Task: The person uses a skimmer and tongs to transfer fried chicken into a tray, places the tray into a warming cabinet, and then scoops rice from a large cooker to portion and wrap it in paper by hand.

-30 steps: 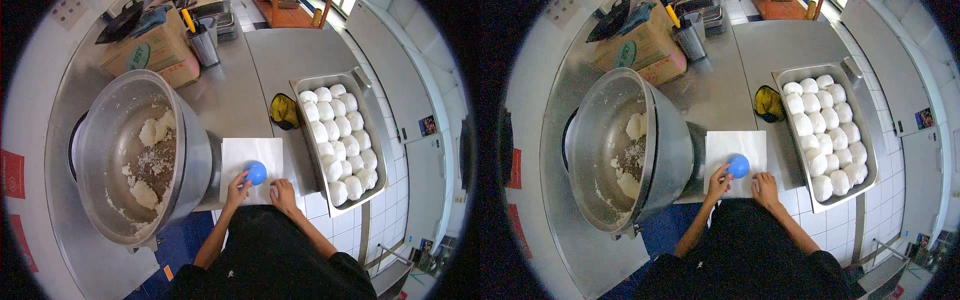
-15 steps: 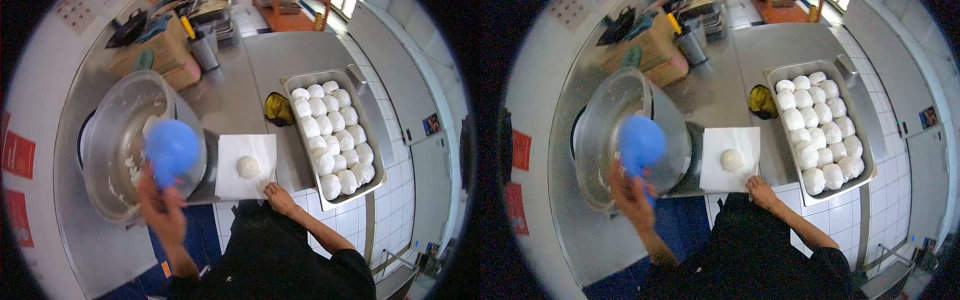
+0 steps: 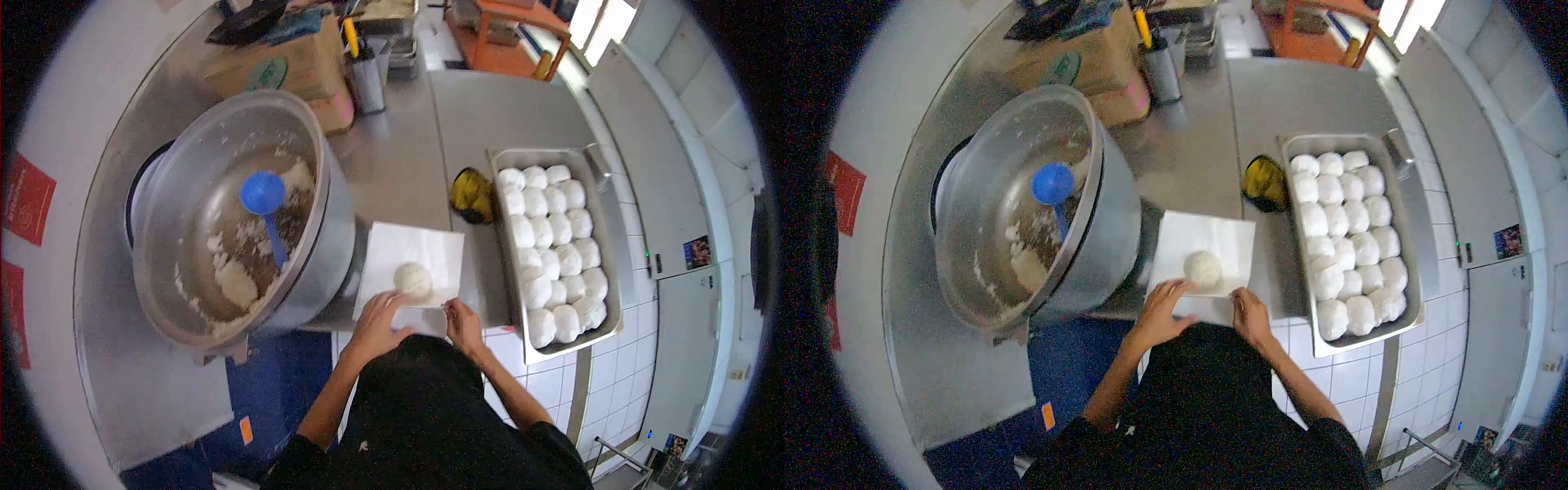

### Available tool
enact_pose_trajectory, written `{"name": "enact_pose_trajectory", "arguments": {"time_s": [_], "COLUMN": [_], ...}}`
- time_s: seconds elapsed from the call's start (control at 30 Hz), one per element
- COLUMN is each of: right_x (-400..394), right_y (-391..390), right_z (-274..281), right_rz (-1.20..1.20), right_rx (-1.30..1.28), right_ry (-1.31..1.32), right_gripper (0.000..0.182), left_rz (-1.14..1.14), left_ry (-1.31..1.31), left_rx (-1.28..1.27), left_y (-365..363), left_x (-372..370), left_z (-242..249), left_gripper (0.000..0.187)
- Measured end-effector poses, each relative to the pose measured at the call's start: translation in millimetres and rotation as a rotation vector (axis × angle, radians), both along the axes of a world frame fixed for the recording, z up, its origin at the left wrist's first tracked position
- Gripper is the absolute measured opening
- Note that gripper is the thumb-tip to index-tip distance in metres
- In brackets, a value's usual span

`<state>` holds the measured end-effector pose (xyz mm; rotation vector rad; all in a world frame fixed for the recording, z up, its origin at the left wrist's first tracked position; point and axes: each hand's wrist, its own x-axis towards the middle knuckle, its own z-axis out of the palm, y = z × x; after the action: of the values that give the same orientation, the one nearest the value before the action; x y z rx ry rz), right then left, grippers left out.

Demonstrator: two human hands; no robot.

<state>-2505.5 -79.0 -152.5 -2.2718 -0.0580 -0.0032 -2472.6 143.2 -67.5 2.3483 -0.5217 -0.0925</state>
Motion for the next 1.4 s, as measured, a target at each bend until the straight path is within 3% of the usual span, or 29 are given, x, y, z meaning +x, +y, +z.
{"name": "enact_pose_trajectory", "arguments": {"time_s": [0.03, 0.07, 0.1, 0.13, 0.17, 0.27, 0.33, 0.4, 0.47, 0.57, 0.67, 0.7, 0.77, 0.83, 0.97, 1.03, 1.07, 1.13, 1.17, 1.2, 1.27, 1.33, 1.4], "right_x": [-2.0, -7.9, -13.0, -9.4, -4.9, 28.1, 60.2, 76.4, 91.2, 85.9, 85.1, 83.1, 80.4, 77.6, 54.2, 43.0, 35.4, 22.6, 29.2, 39.1, 52.3, 53.9, 59.0], "right_y": [-2.1, -7.1, -14.3, -12.6, -7.4, -1.9, 1.1, 8.2, 13.7, 22.4, 29.1, 34.0, 40.3, 45.9, 65.8, 64.7, 61.4, 57.2, 50.0, 47.6, 44.1, 37.3, 38.3], "right_z": [-18.0, -45.0, -126.8, -72.9, -45.0, -18.6, -18.4, -28.4, -40.9, -69.9, -61.7, -52.6, -33.5, -17.5, 7.8, 8.9, -9.9, -61.1, -63.5, -57.5, -35.7, -68.9, -82.2], "right_rz": [-0.089, -0.085, -0.161, -0.048, -0.024, -0.115, -0.175, -0.230, -0.187, -0.143, -0.178, -0.165, -0.253, -0.108, 0.111, 0.250, 0.259, -0.059, -0.260, -0.257, -0.598, -0.584, -0.362], "right_rx": [-0.006, -0.051, 0.268, 0.028, -0.092, -0.036, -0.082, -0.117, -0.346, -0.459, -0.592, -0.582, -0.425, -0.263, -0.118, -0.129, -0.138, 0.381, 0.839, 0.832, 1.036, 1.007, 0.566], "right_ry": [0.023, -0.044, 0.043, 0.083, -0.134, -0.129, -0.125, -0.101, -0.090, -0.160, -0.096, -0.081, -0.329, -0.394, -0.300, 0.340, 0.347, 0.428, 0.688, 0.691, 0.680, 0.660, 0.501], "right_gripper": [0.008, 0.011, 0.024, 0.024, 0.019, 0.013, 0.013, 0.015, 0.018, 0.018, 0.016, 0.016, 0.024, 0.034, 0.019, 0.017, 0.017, 0.030, 0.040, 0.040, 0.043, 0.035, 0.027], "left_rz": [0.022, -0.034, 0.003, -0.037, 0.089, 0.052, 0.219, 0.271, 0.376, 0.295, 0.260, 0.248, 0.167, 0.055, -0.096, -0.179, -0.168, 0.091, 0.121, 0.127, 0.230, 0.247, 0.299], "left_ry": [-0.029, 0.012, -0.006, -0.004, -0.089, -0.191, -0.057, -0.071, -0.127, -0.173, -0.112, -0.201, -0.313, -0.322, -0.284, -0.019, -0.014, 0.330, 0.254, 0.254, 0.186, 0.253, 0.183], "left_rx": [0.160, 0.162, 0.154, 0.186, 0.118, -0.099, -0.155, -0.159, -0.039, -0.020, 0.027, -0.018, -0.065, -0.107, -0.104, -0.156, -0.165, -0.345, -0.359, -0.364, -0.517, -0.519, -0.404], "left_y": [10.4, 25.8, 39.7, 42.8, 40.2, 32.8, 23.8, 18.2, 8.7, 4.9, 4.9, 3.6, 4.7, 7.9, 25.9, 23.6, 18.7, 12.9, 11.2, 8.1, -1.1, -5.9, -7.9], "left_x": [-3.5, -0.5, -2.0, 4.6, 8.5, 39.6, 55.8, 73.1, 81.5, 83.9, 82.9, 83.9, 80.4, 73.0, 47.0, 41.5, 41.4, 44.8, 47.4, 50.4, 54.3, 56.0, 62.6], "left_z": [-44.7, -83.2, -136.6, -119.9, -126.6, -117.0, -108.9, -137.0, -140.7, -154.6, -152.1, -141.7, -119.1, -107.0, -73.5, -74.8, -77.1, -87.8, -107.1, -110.9, -114.8, -118.6, -119.2], "left_gripper": [0.051, 0.060, 0.045, 0.026, 0.014, 0.014, 0.014, 0.016, 0.019, 0.018, 0.018, 0.017, 0.018, 0.016, 0.010, 0.011, 0.011, 0.015, 0.014, 0.014, 0.011, 0.012, 0.023]}}
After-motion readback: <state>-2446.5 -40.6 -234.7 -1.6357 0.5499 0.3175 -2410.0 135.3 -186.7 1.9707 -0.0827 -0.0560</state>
